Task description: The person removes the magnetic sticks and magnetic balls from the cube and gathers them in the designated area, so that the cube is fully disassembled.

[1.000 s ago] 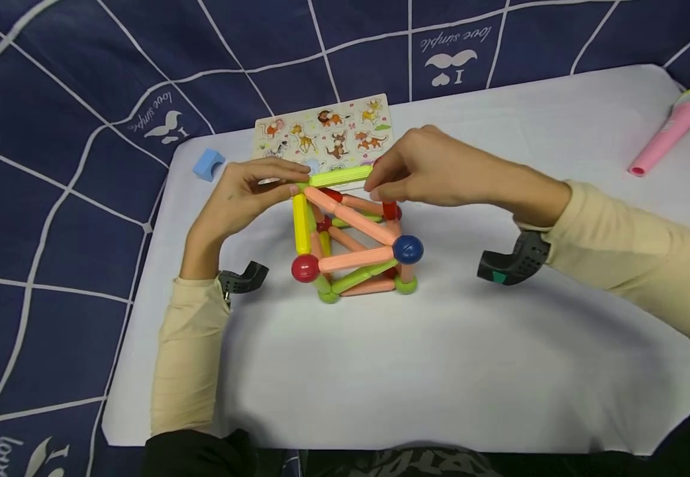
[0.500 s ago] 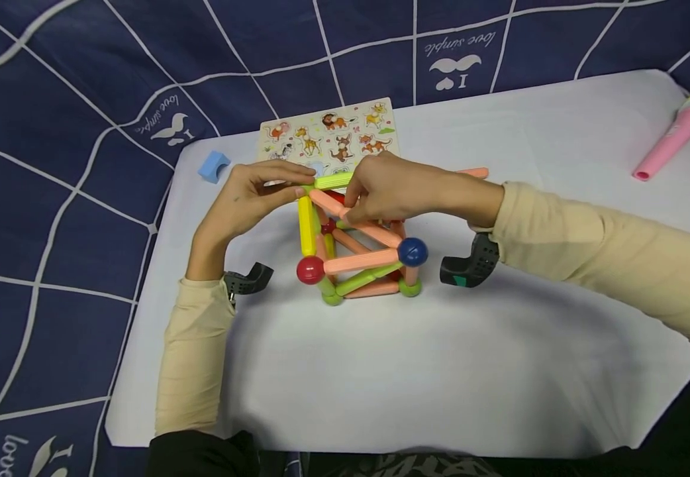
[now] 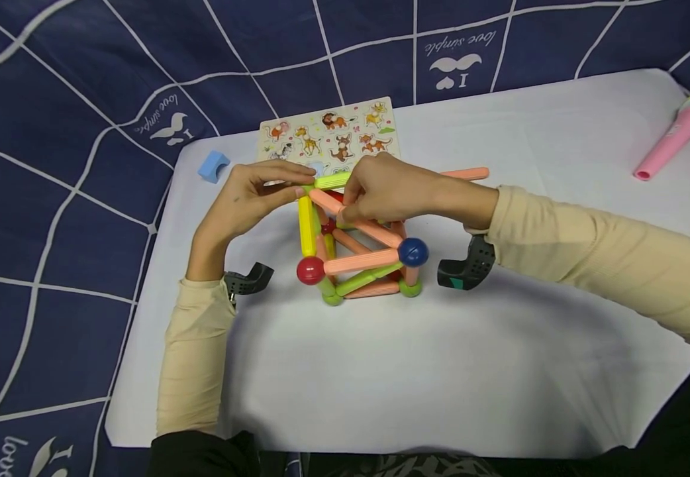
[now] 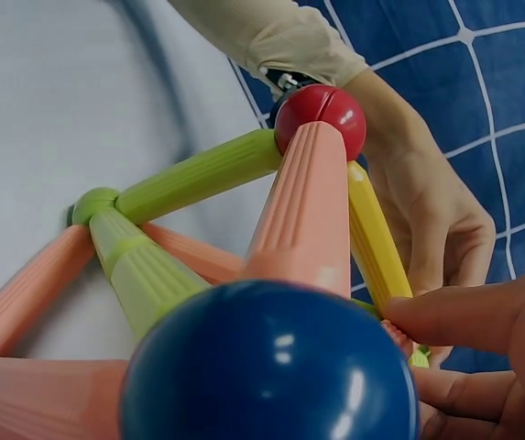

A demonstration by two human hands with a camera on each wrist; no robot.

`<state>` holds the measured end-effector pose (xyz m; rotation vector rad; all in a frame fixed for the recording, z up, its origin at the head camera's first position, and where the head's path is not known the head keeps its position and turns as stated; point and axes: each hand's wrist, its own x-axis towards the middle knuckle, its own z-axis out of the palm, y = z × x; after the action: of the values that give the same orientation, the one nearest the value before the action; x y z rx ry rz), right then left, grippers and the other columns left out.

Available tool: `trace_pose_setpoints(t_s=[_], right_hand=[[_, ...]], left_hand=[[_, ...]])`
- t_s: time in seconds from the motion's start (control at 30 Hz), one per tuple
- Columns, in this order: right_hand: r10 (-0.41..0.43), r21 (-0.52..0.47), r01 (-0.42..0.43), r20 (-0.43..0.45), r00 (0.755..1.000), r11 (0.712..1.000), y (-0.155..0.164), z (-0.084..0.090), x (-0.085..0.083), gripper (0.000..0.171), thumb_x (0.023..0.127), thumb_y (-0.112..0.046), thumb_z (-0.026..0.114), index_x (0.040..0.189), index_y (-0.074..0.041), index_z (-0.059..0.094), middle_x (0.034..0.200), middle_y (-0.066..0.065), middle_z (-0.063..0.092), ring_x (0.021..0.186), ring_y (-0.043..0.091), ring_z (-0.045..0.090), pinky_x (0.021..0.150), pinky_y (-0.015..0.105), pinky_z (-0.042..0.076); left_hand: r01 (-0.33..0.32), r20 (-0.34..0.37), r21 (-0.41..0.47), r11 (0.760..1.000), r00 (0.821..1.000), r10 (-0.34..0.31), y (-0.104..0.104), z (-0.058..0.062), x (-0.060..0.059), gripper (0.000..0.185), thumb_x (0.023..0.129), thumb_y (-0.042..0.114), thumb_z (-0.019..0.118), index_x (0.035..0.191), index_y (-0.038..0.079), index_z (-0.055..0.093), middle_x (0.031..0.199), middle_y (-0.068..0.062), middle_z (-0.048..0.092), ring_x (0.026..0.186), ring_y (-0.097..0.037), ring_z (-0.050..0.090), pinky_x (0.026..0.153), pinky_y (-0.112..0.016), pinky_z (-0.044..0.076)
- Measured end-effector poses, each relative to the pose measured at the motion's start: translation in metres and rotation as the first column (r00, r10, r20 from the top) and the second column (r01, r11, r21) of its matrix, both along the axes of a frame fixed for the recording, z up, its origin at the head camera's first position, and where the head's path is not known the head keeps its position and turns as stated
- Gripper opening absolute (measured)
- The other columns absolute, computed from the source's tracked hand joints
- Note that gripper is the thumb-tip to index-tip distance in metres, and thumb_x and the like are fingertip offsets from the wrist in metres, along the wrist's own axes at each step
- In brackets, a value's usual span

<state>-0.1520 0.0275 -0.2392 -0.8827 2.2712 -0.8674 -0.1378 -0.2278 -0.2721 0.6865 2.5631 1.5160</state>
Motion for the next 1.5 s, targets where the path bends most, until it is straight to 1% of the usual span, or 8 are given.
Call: trace_pose_setpoints(t_s=[0.3,0.63,0.77,1.0,1.13,1.27,1.4,1.5], right_hand=[[-0.025,0.033,0.026,-0.030,0.999,0.999,0.000,-0.003,0.003,0.020,0.091,-0.030,0.070,0.089,-0.012,0.077,0.062,0.002,0.057,0.044,0.013,0.048,0.041,0.020,0.035],[0.039,0.294,0.011,-0.163,0.986,0.956,0.037,0.024,0.038,0.029,0.092,-0.037,0.066,0.100,-0.009,0.072,0.069,0.001,0.064,0.058,0.017,0.059,0.050,0.029,0.047],[0.014,0.235,0.022,-0.147,0.989,0.972,0.058,0.024,0.055,0.024,0.089,-0.030,0.070,0.105,-0.012,0.071,0.075,-0.002,0.065,0.057,0.016,0.055,0.049,0.030,0.045],[-0.053,0.012,0.054,-0.043,0.998,0.998,0.072,-0.001,0.065,0.018,0.089,-0.018,0.072,0.105,-0.010,0.068,0.083,-0.007,0.070,0.057,0.012,0.060,0.048,0.029,0.044],[-0.093,-0.038,0.092,-0.026,0.995,0.995,0.073,-0.011,0.069,0.023,0.087,-0.019,0.075,0.107,-0.010,0.067,0.089,-0.003,0.068,0.063,0.010,0.064,0.050,0.030,0.047],[-0.148,-0.052,0.147,-0.020,0.989,0.988,0.075,-0.017,0.071,0.035,0.084,-0.030,0.079,0.111,-0.012,0.066,0.080,-0.004,0.069,0.066,0.012,0.063,0.054,0.031,0.048],[-0.199,-0.066,0.199,-0.003,0.980,0.978,0.078,-0.020,0.072,0.040,0.084,-0.037,0.077,0.114,-0.014,0.066,0.073,-0.004,0.068,0.069,0.015,0.062,0.056,0.031,0.047],[-0.236,-0.071,0.236,0.008,0.972,0.969,0.079,-0.022,0.074,0.040,0.084,-0.039,0.077,0.114,-0.015,0.066,0.070,-0.003,0.067,0.069,0.016,0.061,0.053,0.030,0.044]], left_hand=[[-0.009,0.002,-0.015,1.000,1.000,0.009,0.000,0.001,0.000,0.021,0.091,0.006,0.070,0.111,0.007,0.075,0.121,-0.007,0.068,0.123,-0.017,0.054,0.098,-0.031,0.049],[-0.009,-0.004,-0.007,1.000,1.000,0.008,0.004,0.004,0.002,0.022,0.090,0.004,0.070,0.112,0.005,0.075,0.120,-0.008,0.068,0.123,-0.018,0.054,0.097,-0.031,0.050],[-0.008,-0.018,-0.016,1.000,1.000,0.008,0.004,0.006,0.002,0.022,0.091,0.005,0.070,0.112,0.006,0.075,0.120,-0.005,0.068,0.123,-0.017,0.054,0.098,-0.030,0.049],[-0.029,-0.042,-0.057,0.998,0.999,0.026,0.002,-0.001,0.002,0.024,0.091,0.006,0.070,0.115,0.008,0.074,0.122,-0.004,0.067,0.122,-0.016,0.054,0.101,-0.032,0.048],[-0.067,-0.214,-0.206,0.976,0.977,0.022,0.014,0.008,0.023,0.033,0.091,0.010,0.071,0.124,0.009,0.069,0.128,-0.004,0.064,0.125,-0.016,0.053,0.107,-0.034,0.042],[-0.058,-0.384,-0.376,0.925,0.918,-0.099,0.045,0.022,0.061,0.040,0.093,0.021,0.071,0.129,0.006,0.065,0.136,-0.007,0.059,0.123,-0.021,0.055,0.100,-0.038,0.047],[-0.028,-0.434,-0.462,0.887,0.878,-0.199,0.075,0.024,0.087,0.043,0.091,0.029,0.072,0.128,0.006,0.066,0.136,-0.006,0.058,0.113,-0.019,0.060,0.084,-0.036,0.055],[-0.010,-0.431,-0.508,0.861,0.869,-0.244,0.093,0.016,0.092,0.049,0.090,0.033,0.074,0.130,0.005,0.064,0.135,-0.007,0.059,0.121,-0.019,0.056,0.098,-0.034,0.049]])
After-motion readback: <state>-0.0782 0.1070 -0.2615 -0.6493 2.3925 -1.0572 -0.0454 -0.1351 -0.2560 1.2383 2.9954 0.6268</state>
